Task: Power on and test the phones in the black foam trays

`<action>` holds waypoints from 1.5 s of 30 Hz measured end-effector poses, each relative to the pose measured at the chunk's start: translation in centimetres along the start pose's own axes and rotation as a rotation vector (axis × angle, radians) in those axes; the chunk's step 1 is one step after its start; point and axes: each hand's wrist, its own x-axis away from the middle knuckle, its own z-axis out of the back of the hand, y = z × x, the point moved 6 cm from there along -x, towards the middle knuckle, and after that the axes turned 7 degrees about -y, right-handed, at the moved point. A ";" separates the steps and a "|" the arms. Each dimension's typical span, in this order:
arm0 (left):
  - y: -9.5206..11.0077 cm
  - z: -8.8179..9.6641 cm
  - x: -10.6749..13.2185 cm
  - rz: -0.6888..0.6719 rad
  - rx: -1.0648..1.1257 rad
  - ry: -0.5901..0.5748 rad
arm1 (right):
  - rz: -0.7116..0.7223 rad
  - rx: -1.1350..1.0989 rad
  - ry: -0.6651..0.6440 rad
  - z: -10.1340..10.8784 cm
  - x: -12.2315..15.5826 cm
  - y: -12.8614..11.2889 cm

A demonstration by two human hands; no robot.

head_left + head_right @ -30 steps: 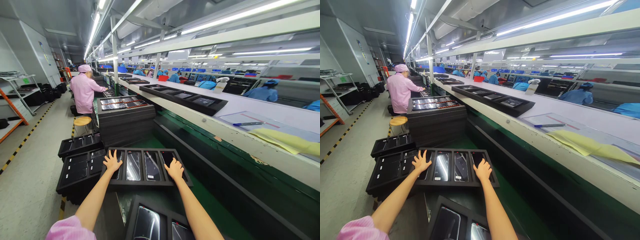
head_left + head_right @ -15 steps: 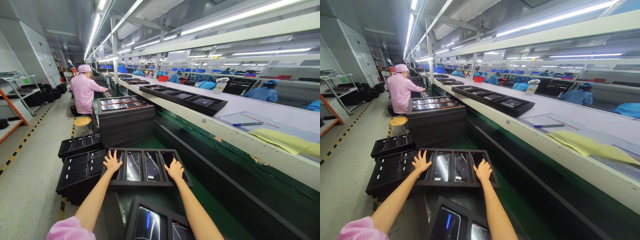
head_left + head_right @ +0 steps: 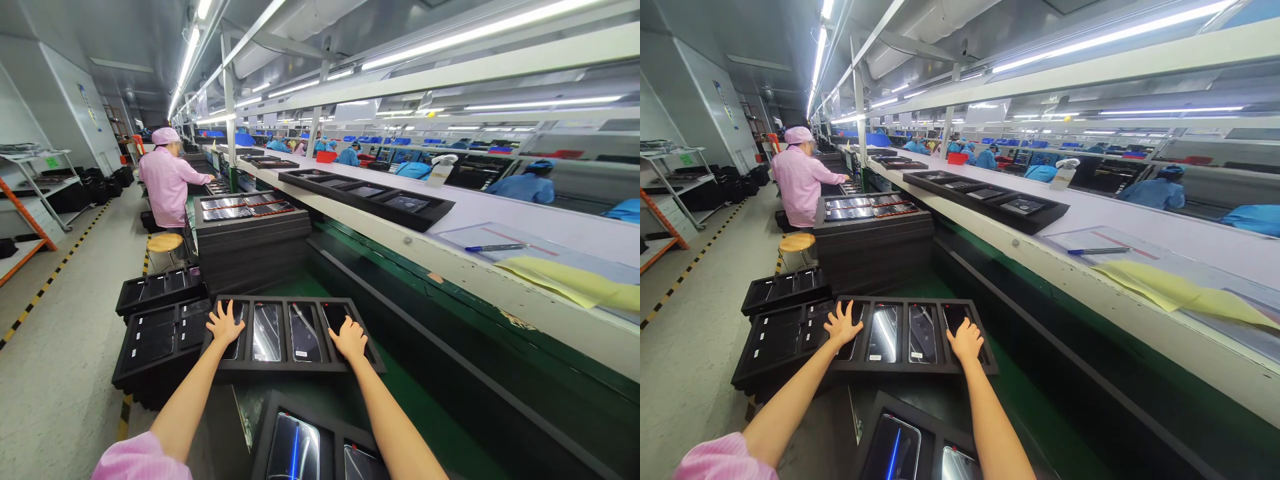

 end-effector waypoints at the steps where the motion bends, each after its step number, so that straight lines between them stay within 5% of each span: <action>1: 0.0 0.0 0.0 -0.002 0.000 0.002 | 0.000 -0.001 0.001 0.0 0.0 0.0; 13: 0.2 0.0 0.5 -0.021 0.017 0.024 | -0.001 -0.027 0.010 0.6 0.8 -0.3; 18: 4.0 -0.1 3.3 -0.108 0.052 0.116 | 0.110 -0.040 0.058 2.5 2.1 -2.7; 22: 7.6 -2.1 4.4 -0.107 0.091 0.046 | 0.235 -0.052 0.050 2.6 3.4 -6.0; 26: 9.2 -3.5 4.2 -0.047 0.110 -0.019 | 0.166 -0.064 0.030 1.3 4.0 -8.1; 34: 9.4 -3.4 3.8 0.031 0.119 -0.024 | 0.033 -0.091 0.012 0.3 3.8 -7.9; 45: 9.3 -3.5 3.7 0.046 0.146 0.008 | 0.168 -0.081 -0.037 -0.2 5.1 -9.8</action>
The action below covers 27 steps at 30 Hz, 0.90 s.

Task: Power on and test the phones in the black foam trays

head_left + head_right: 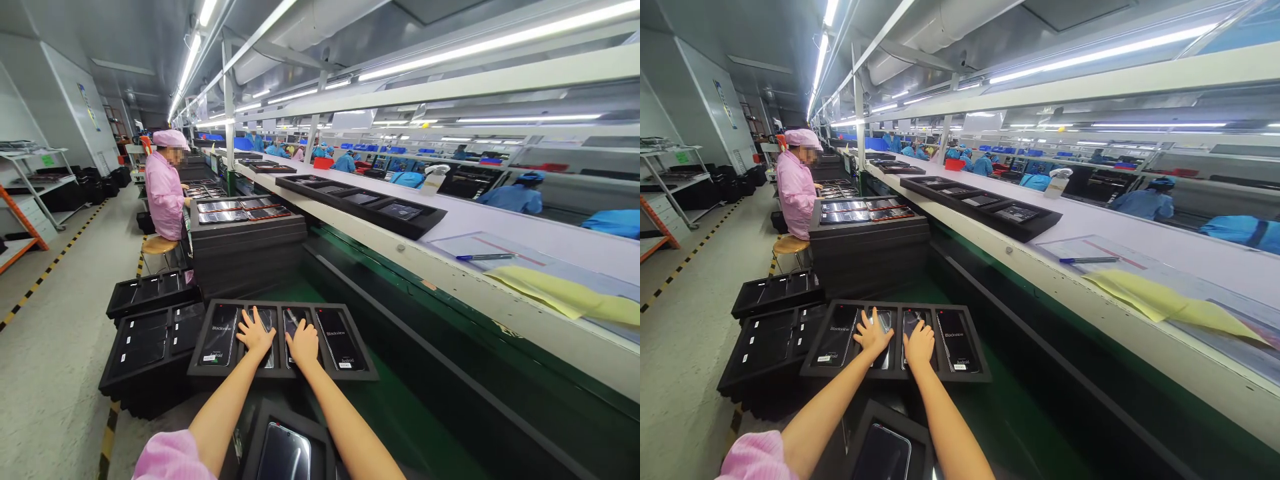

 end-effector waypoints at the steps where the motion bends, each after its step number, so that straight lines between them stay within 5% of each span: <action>1: 0.0 0.0 0.0 0.001 0.003 0.002 | -0.012 -0.005 -0.011 -0.2 0.0 0.0; 27: 0.0 0.2 -0.1 -0.037 -0.005 -0.016 | -0.050 -0.169 -0.044 -1.2 -1.0 1.2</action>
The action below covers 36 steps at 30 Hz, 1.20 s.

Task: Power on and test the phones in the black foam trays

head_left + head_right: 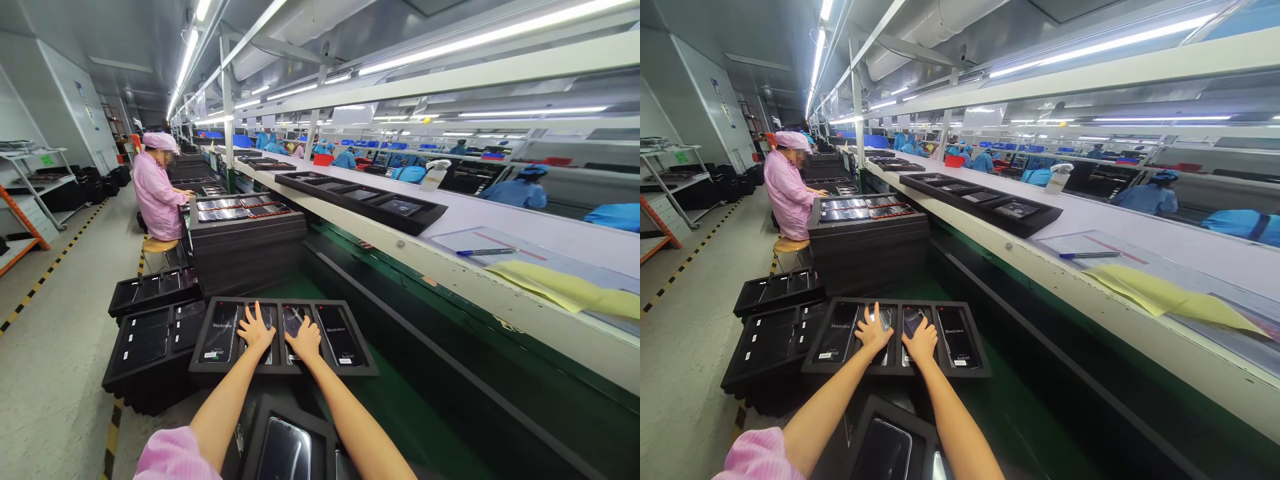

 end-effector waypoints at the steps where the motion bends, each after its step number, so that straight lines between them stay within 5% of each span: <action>1: 0.0 0.0 0.0 -0.002 -0.002 0.002 | 0.006 -0.009 -0.002 0.0 0.0 0.0; 36: -0.1 -0.3 0.0 -0.013 -0.024 0.062 | 0.040 -0.111 -0.069 0.5 -0.8 1.2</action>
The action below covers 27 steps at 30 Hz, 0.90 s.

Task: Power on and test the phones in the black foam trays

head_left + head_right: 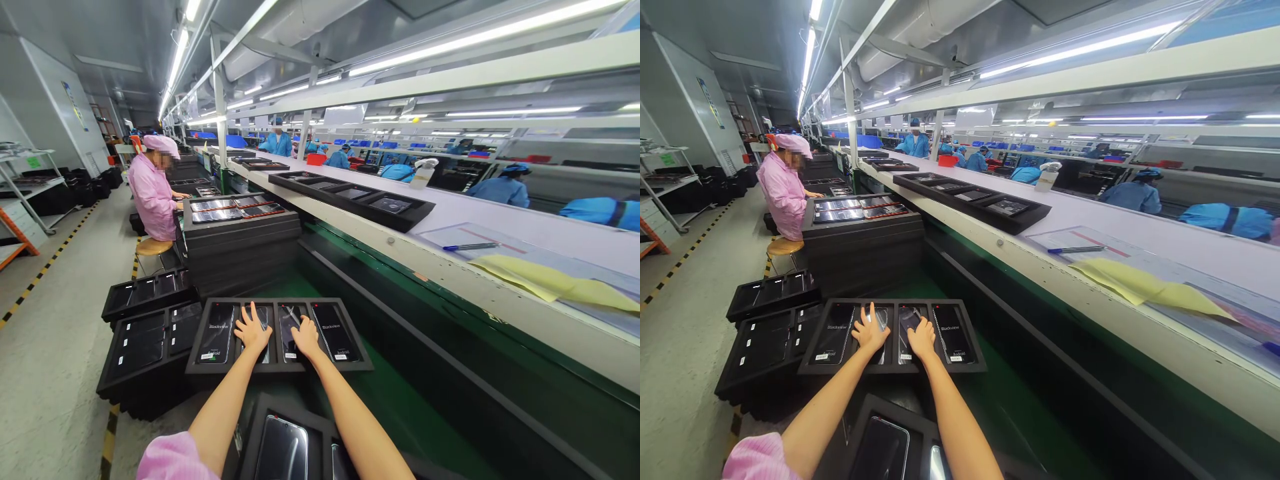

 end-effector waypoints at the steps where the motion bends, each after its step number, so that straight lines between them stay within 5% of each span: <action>1: 0.0 0.0 0.0 0.001 0.000 0.002 | 0.001 0.001 0.000 0.0 0.0 0.0; 27: 0.1 0.3 0.3 0.007 -0.011 -0.014 | 0.014 0.009 -0.004 0.2 0.1 0.0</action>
